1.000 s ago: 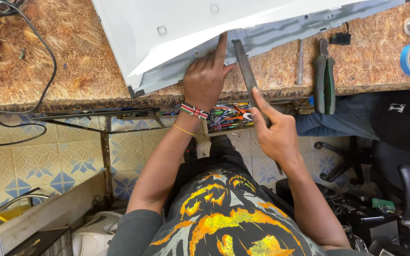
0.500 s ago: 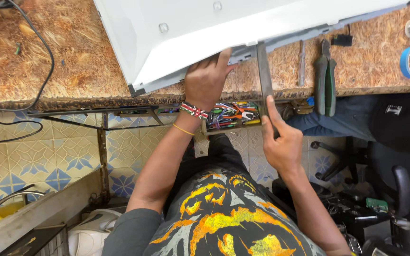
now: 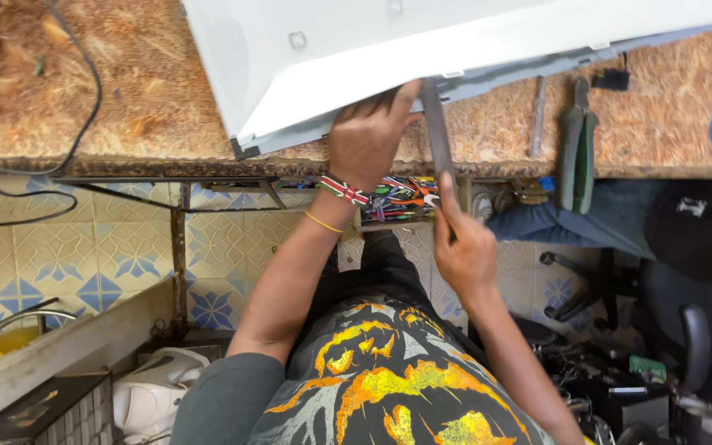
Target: The person uses pliers and a metal file to work on the bottom edge of a white appliance interior, likely a microwave. They repeatedly file and scrape the edge while holding the appliance steady, then switch to a screwdriver to adjust components near the same area.
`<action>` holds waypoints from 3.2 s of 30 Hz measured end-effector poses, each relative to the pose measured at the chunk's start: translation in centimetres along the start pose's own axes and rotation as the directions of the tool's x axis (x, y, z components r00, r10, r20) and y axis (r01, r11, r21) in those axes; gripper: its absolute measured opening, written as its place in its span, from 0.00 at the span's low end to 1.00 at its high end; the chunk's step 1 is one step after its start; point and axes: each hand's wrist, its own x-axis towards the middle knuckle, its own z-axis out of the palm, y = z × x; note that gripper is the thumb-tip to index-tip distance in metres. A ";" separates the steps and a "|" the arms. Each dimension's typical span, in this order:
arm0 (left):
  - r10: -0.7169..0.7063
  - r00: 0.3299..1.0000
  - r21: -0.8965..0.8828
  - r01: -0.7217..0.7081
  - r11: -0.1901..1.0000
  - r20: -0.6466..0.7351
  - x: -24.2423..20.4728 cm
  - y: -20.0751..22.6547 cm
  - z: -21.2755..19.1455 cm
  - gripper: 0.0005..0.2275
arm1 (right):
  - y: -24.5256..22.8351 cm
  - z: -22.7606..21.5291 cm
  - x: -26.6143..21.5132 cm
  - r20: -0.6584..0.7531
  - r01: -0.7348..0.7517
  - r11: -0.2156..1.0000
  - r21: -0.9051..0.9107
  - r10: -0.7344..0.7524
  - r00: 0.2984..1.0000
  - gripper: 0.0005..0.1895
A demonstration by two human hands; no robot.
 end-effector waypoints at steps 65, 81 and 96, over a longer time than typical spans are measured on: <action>0.003 0.998 0.005 -0.003 1.000 -0.059 0.5 0.4 -1.6 0.28 | -5.2 -7.2 3.8 0.188 -0.361 0.921 0.148 0.332 0.924 0.25; 0.005 0.996 -0.001 -0.006 1.000 -0.087 0.2 0.4 -0.7 0.31 | -3.8 -4.5 7.5 0.139 -0.228 0.971 0.065 0.217 0.966 0.25; -0.001 0.997 -0.023 -0.001 1.000 -0.075 0.7 0.6 -2.1 0.33 | -4.7 -6.2 6.3 0.097 -0.284 0.943 0.175 0.271 0.958 0.24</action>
